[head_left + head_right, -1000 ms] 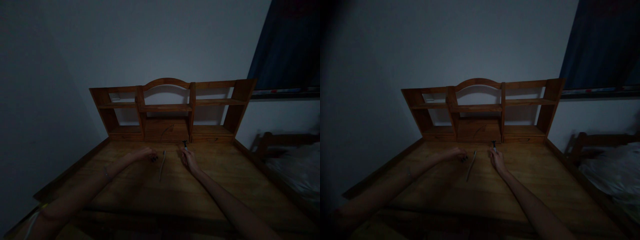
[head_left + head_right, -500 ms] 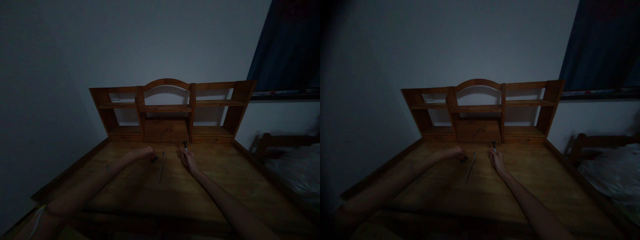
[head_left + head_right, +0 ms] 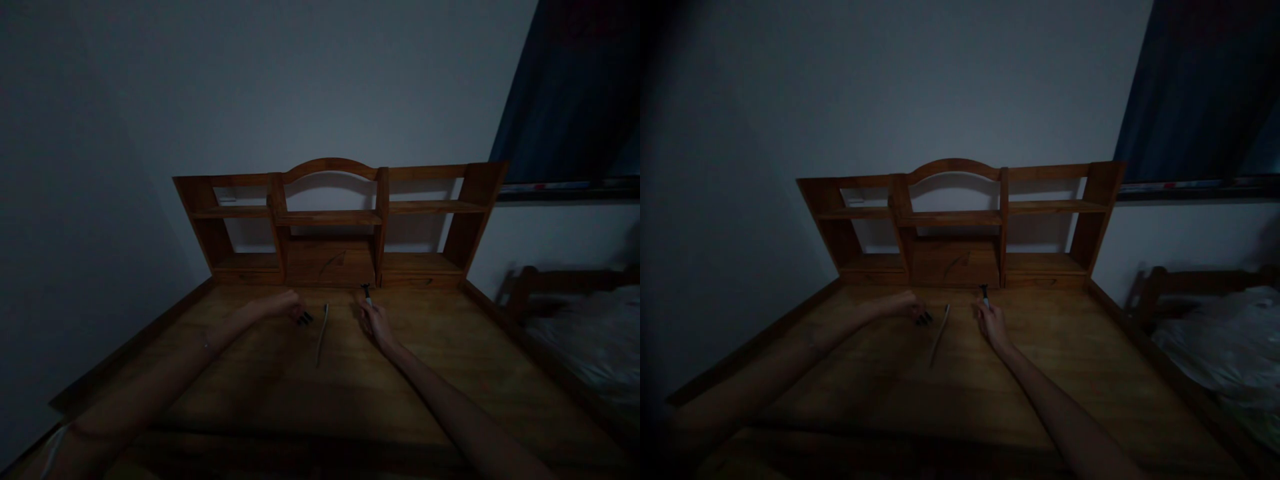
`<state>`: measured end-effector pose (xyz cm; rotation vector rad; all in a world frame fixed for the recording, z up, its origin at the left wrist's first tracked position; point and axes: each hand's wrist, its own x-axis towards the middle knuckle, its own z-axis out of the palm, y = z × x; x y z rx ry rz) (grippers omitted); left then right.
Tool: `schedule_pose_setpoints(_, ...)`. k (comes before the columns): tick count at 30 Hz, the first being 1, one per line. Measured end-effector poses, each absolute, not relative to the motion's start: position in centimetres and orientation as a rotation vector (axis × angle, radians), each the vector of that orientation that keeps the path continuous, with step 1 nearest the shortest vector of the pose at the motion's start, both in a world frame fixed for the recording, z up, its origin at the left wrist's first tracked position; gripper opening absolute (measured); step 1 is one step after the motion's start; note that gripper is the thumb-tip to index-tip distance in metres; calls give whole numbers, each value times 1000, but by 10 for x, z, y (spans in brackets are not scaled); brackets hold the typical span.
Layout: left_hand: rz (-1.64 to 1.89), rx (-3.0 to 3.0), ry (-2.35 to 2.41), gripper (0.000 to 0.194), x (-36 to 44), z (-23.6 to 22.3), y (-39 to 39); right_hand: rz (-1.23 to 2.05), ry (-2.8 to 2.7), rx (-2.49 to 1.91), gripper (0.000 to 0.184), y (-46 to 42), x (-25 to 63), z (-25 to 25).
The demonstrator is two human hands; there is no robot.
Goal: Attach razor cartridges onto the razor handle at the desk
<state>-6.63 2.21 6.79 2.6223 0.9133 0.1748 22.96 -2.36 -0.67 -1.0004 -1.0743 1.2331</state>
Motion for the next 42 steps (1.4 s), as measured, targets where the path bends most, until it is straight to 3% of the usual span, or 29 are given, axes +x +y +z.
schedule_pose_setpoints(3,184,2583,1069,11,-73,85,22,1173,-1125,-1034,42,-26,229,-6)
schedule_pose_setpoints(7,527,2406,1112,37,-61,91,19,1123,-1169,-1077,42,-27,228,-6)
schedule_pose_setpoints(13,958,1853,982,38,7,38,8,1145,-1210,-1024,47,-27,233,-3)
schedule_pose_setpoints(20,1043,1514,916,42,46,-10,-1,1091,-1250,-1102,50,-16,241,-7)
schedule_pose_setpoints(34,1189,976,667,35,40,1,-13,763,-1489,-1096,26,-30,233,5)
schedule_pose_setpoints(42,1251,764,550,24,38,5,-16,691,-1718,-1139,27,-40,227,9)
